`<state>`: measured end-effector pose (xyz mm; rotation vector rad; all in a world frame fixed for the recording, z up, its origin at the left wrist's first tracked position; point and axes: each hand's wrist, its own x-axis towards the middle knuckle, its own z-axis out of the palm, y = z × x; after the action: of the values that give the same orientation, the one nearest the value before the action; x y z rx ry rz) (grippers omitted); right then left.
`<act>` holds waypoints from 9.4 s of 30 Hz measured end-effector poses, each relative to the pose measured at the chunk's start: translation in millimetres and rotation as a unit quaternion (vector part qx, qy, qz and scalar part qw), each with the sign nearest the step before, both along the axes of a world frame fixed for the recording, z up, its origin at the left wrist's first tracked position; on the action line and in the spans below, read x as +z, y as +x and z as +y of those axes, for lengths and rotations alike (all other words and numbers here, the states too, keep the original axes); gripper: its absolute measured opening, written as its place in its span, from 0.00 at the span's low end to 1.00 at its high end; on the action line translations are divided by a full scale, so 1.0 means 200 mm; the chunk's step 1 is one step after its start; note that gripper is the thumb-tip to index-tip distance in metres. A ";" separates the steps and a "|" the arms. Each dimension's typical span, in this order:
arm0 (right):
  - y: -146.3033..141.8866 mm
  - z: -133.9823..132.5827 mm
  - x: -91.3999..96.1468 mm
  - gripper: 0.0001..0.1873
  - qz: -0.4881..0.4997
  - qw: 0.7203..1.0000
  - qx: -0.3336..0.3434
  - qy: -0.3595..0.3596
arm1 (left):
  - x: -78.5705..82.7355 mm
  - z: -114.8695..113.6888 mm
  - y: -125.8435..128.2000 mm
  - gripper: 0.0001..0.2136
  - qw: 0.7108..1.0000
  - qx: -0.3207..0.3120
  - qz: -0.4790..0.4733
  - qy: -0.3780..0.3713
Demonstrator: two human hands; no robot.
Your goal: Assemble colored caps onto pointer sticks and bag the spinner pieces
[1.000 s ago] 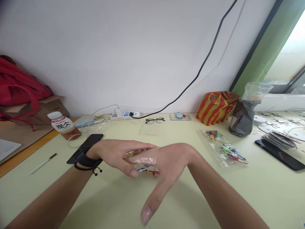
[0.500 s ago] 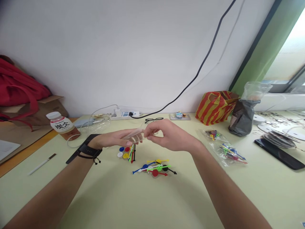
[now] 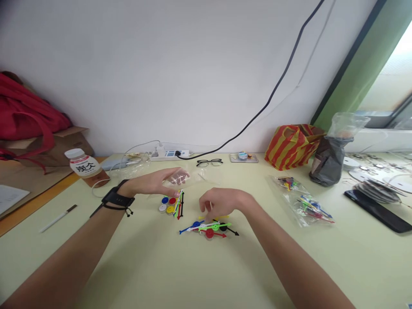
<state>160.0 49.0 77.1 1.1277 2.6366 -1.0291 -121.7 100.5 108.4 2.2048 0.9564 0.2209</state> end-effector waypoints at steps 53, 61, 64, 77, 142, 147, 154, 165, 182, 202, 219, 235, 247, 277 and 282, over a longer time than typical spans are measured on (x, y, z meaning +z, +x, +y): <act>0.16 0.02 0.19 0.13 0.288 0.920 -0.221 0.146 | -0.06 -0.07 0.14 0.35 0.954 -0.133 -0.150 -0.223; 0.16 0.00 0.21 0.15 0.281 0.923 -0.221 0.140 | -0.09 -0.05 0.15 0.34 0.941 -0.152 -0.157 -0.258; 0.16 0.00 0.21 0.15 0.271 0.924 -0.222 0.152 | -0.10 -0.05 0.15 0.35 0.939 -0.142 -0.160 -0.270; 0.17 0.02 0.20 0.18 0.269 0.900 -0.307 0.156 | -0.07 -0.06 0.13 0.34 0.912 -0.125 -0.232 -0.315; 0.46 0.25 -0.19 0.12 0.083 0.957 -0.271 0.060 | -0.08 0.01 0.03 0.33 0.919 -0.139 -0.211 -0.303; 0.52 0.23 -0.09 0.20 -0.052 0.963 -0.265 0.006 | -0.08 0.01 0.03 0.33 0.921 -0.142 -0.212 -0.294; 0.45 0.17 -0.07 0.08 -0.147 0.964 -0.205 -0.085 | -0.07 0.00 0.04 0.34 0.919 -0.133 -0.216 -0.302; 0.55 0.07 0.19 0.14 0.178 0.926 -0.323 0.082 | -0.10 0.03 0.03 0.32 0.927 -0.131 -0.205 -0.285; 0.18 0.15 -0.05 0.10 0.119 0.963 -0.181 0.163 | -0.11 0.03 0.03 0.33 0.940 -0.140 -0.182 -0.251; 0.29 0.04 0.25 0.14 0.469 0.777 -0.378 0.185 | -0.13 0.03 0.04 0.31 0.928 -0.136 -0.206 -0.279; 0.08 -0.06 0.26 0.16 0.433 0.810 -0.335 0.210 | -0.08 -0.06 0.17 0.33 0.930 -0.158 -0.201 -0.264; -0.01 -0.03 0.18 0.10 0.307 0.864 -0.305 0.256 | -0.10 -0.08 0.20 0.31 0.936 -0.146 -0.205 -0.245; -0.03 0.01 0.07 0.09 0.291 0.893 -0.272 0.210 | -0.12 -0.09 0.21 0.30 0.941 -0.126 -0.188 -0.252; 0.11 0.08 -0.01 0.16 0.089 0.974 -0.119 0.172 | -0.15 0.10 0.07 0.15 0.839 0.143 -0.353 -0.387; -0.06 0.03 -0.12 0.10 0.082 0.990 0.000 0.119 | -0.19 0.12 0.09 0.09 0.846 0.127 -0.381 -0.351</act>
<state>148.2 55.9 52.5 1.1303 2.9534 -0.8583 -103.8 125.2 70.9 1.1390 0.6947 0.6886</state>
